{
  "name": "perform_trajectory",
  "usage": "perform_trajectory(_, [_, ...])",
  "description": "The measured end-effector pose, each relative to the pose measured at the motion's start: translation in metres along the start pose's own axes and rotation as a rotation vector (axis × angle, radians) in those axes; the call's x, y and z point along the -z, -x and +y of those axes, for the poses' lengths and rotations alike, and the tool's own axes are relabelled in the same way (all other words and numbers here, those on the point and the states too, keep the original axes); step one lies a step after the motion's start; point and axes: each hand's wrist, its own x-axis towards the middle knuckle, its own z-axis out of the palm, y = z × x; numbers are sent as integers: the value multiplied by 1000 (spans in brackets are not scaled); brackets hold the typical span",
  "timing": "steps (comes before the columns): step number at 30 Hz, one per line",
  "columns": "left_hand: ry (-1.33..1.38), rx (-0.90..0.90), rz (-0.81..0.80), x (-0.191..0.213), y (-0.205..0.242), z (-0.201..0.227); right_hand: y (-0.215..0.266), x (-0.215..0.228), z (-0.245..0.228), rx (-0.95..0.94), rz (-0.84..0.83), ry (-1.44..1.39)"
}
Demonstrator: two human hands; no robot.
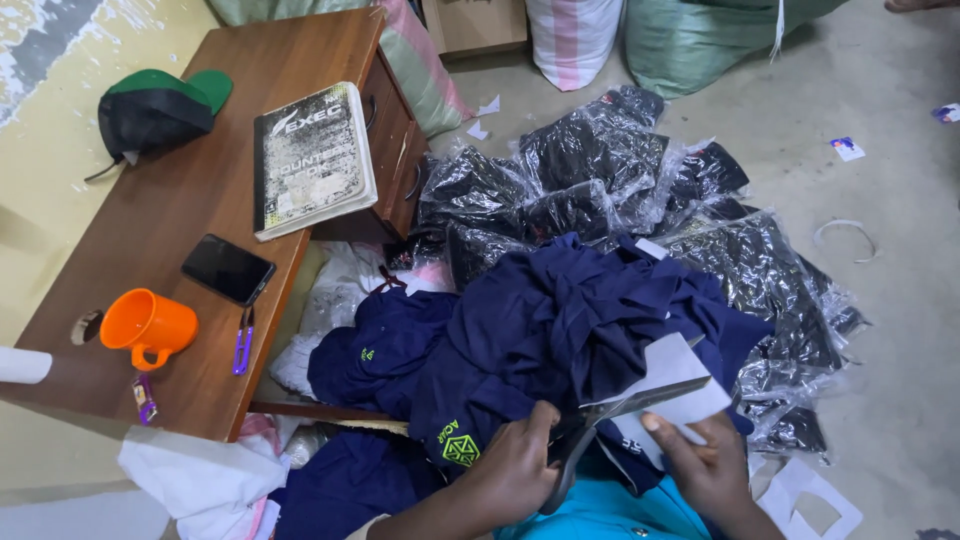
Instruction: Trimming excess white stabilizer backing material from the inside of blue embroidered garments using scissors.
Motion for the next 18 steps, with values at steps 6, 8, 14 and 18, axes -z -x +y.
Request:
perform_trajectory(6, [13, -83, 40, -9, -1, -9, 0, -36, 36, 511, 128, 143])
perform_trajectory(8, [-3, -138, 55, -12, -2, -19, 27, -51, 74, 519, 86, 109])
perform_trajectory(14, [75, 32, -91, 2, 6, -6, 7, -65, 164, 600, -154, -106])
perform_trajectory(18, [118, 51, -148, 7, 5, -9, -32, -64, 188, 639, -330, -257])
